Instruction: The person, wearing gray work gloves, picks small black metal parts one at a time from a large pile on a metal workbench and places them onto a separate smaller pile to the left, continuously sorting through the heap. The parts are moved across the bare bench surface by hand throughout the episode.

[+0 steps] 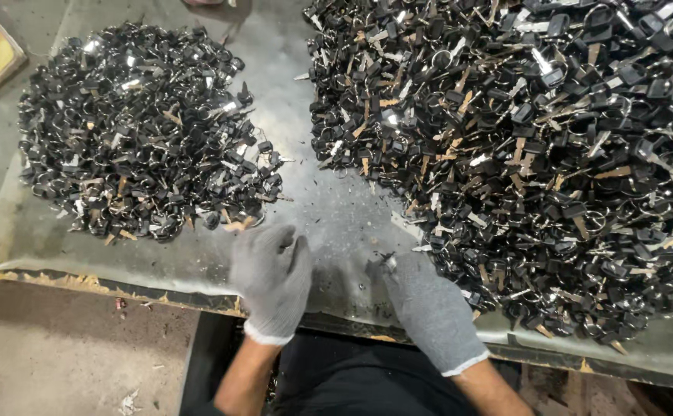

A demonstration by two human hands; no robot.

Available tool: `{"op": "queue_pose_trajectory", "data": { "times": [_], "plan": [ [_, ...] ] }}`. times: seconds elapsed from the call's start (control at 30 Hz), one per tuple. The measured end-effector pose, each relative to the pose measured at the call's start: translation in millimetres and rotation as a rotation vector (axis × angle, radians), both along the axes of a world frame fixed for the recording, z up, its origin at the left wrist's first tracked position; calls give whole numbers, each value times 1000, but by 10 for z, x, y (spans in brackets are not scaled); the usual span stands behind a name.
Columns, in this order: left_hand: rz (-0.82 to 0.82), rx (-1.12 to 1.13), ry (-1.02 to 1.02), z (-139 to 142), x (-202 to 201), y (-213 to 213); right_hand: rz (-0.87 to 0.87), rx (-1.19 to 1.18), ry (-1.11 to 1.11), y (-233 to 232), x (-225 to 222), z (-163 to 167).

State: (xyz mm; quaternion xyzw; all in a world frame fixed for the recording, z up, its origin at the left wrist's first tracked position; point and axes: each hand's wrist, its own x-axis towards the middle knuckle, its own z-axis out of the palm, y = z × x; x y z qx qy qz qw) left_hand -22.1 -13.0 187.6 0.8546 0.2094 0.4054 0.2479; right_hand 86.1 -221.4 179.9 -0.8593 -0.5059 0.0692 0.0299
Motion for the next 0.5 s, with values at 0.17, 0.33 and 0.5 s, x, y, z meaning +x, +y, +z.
{"op": "queue_pose_trajectory", "data": {
  "times": [0.17, 0.33, 0.5],
  "plan": [
    [-104, 111, -550, 792, -469, 89, -302, 127, 172, -12, -88, -52],
    [-60, 3, -632, 1100, -579, 370, -309, 152, 192, -8, -115, -27],
    [-54, -36, -643, 1042, -685, 356, -376, 148, 216, 33, -173, 15]
  ]
}}
